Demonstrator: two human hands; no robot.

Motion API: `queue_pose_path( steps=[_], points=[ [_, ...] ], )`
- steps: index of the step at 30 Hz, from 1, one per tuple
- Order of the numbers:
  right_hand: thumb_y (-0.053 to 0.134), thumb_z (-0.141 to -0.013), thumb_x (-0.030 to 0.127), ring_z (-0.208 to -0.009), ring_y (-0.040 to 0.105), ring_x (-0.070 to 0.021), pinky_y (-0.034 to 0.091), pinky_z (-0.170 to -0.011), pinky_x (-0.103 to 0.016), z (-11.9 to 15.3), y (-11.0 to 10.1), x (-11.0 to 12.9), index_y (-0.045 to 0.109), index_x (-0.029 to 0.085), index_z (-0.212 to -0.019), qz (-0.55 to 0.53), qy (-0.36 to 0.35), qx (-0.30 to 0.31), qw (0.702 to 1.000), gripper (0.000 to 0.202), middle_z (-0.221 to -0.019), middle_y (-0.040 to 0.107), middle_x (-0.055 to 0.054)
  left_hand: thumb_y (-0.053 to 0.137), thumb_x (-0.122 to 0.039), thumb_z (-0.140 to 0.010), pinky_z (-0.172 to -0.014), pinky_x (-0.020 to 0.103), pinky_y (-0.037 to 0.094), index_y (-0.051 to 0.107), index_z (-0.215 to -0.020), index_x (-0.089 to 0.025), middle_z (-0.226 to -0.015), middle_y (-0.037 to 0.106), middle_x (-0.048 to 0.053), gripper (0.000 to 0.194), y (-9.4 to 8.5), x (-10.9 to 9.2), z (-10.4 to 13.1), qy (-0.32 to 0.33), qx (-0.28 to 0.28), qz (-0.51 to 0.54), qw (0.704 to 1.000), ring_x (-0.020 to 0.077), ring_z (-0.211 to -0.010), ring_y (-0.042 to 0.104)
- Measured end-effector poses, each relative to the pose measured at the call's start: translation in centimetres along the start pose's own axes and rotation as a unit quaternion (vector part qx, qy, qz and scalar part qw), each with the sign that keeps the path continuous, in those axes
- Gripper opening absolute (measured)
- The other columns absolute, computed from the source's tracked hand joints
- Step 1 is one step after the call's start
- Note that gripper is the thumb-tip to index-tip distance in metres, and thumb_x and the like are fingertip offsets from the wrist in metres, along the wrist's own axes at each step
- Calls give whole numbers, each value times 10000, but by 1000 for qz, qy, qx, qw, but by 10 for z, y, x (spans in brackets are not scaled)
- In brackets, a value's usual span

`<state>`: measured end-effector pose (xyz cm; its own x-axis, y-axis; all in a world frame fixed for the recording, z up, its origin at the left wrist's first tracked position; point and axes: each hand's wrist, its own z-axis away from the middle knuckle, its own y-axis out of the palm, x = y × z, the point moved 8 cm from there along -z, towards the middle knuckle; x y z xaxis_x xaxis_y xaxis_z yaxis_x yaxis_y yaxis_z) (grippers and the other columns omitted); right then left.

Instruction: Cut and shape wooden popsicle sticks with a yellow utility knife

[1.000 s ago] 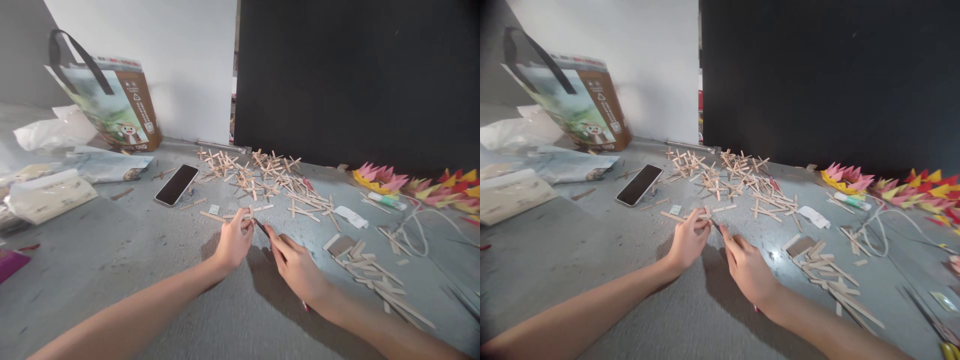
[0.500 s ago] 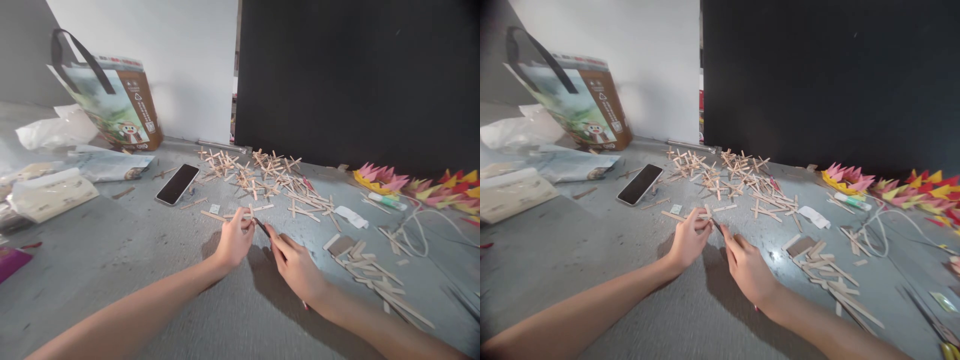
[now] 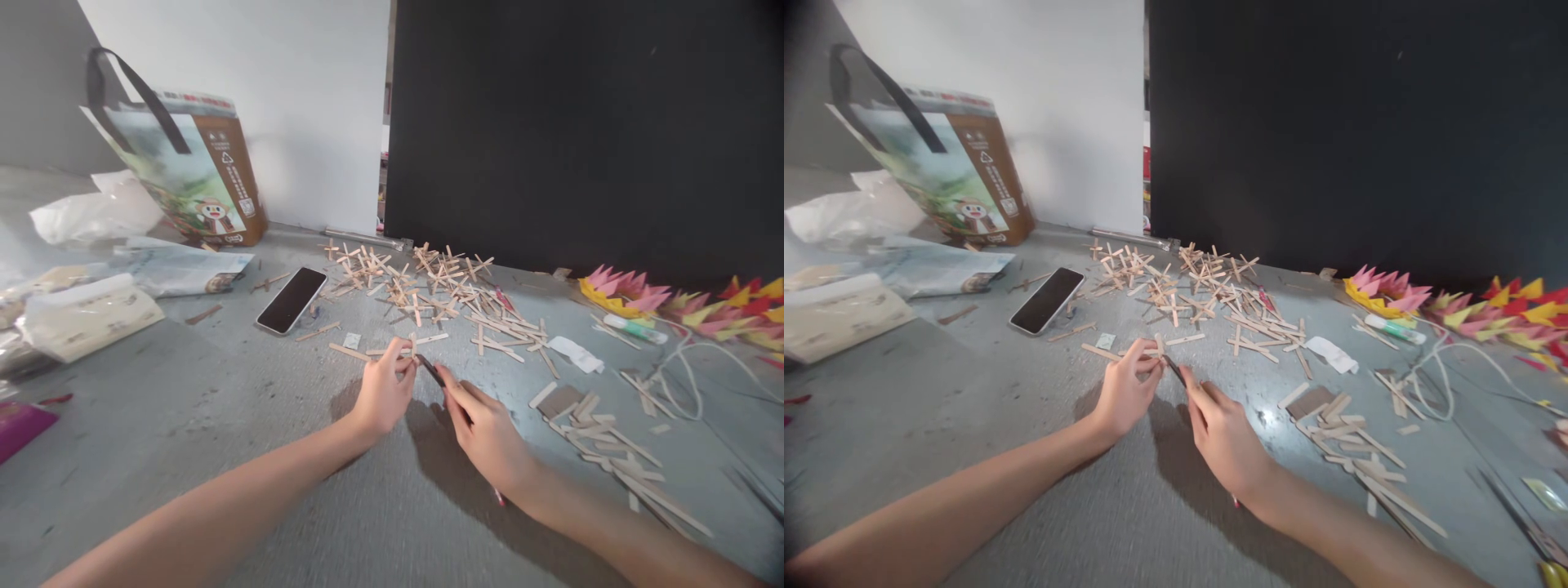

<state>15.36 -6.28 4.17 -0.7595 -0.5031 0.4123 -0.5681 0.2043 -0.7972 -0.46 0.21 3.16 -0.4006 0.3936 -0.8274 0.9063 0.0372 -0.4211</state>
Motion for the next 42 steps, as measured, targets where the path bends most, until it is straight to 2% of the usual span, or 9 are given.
queue_pose_path(
  steps=[4,11,21,30,37,42],
  points=[
    [422,-1079,226,-826,744,-207,580,-781,-301,0,1,-1,518,179,-1532,-17,8,0,1000,465,-977,752,-116,527,-279,-1001,-685,210,463,565,-1044,-215,-698,743,-29,87,2,0,0,-2,7,5,1000,132,-654,687],
    [432,-1076,249,-838,744,-192,574,-778,-285,-6,-1,-4,556,187,-1510,-56,26,-7,998,455,-1020,772,-106,566,-281,-974,-651,217,442,552,-1075,-207,-694,747,-32,127,2,4,-1,-41,10,66,997,134,-598,655],
    [429,-1080,293,-853,737,-193,579,-808,-311,-7,0,-12,584,180,-1487,-96,58,14,994,449,-994,779,-88,605,-322,-940,-583,217,412,577,-1071,-194,-670,712,-20,185,4,11,-3,-87,22,145,985,142,-579,623],
    [442,-1074,346,-638,619,-147,527,-661,-265,-14,-8,-12,644,190,-1430,-96,81,37,991,438,-823,732,-29,598,-336,-948,-633,217,423,568,-1124,-189,-670,681,-26,231,8,16,-4,-84,28,166,982,132,-605,598],
    [435,-1070,414,-568,522,-138,463,-537,-245,-17,-8,-20,661,187,-1420,-114,106,62,986,475,-730,660,-11,620,-348,-926,-659,235,452,560,-1111,-187,-673,687,-16,252,10,21,-5,-99,29,193,976,148,-630,631],
    [437,-1063,443,-517,421,-129,397,-474,-244,-16,-4,-24,646,194,-1441,-154,136,76,976,499,-698,594,5,611,-318,-930,-665,239,468,551,-1108,-184,-666,699,-15,230,8,17,-6,-91,27,190,977,153,-642,660]
  ],
)
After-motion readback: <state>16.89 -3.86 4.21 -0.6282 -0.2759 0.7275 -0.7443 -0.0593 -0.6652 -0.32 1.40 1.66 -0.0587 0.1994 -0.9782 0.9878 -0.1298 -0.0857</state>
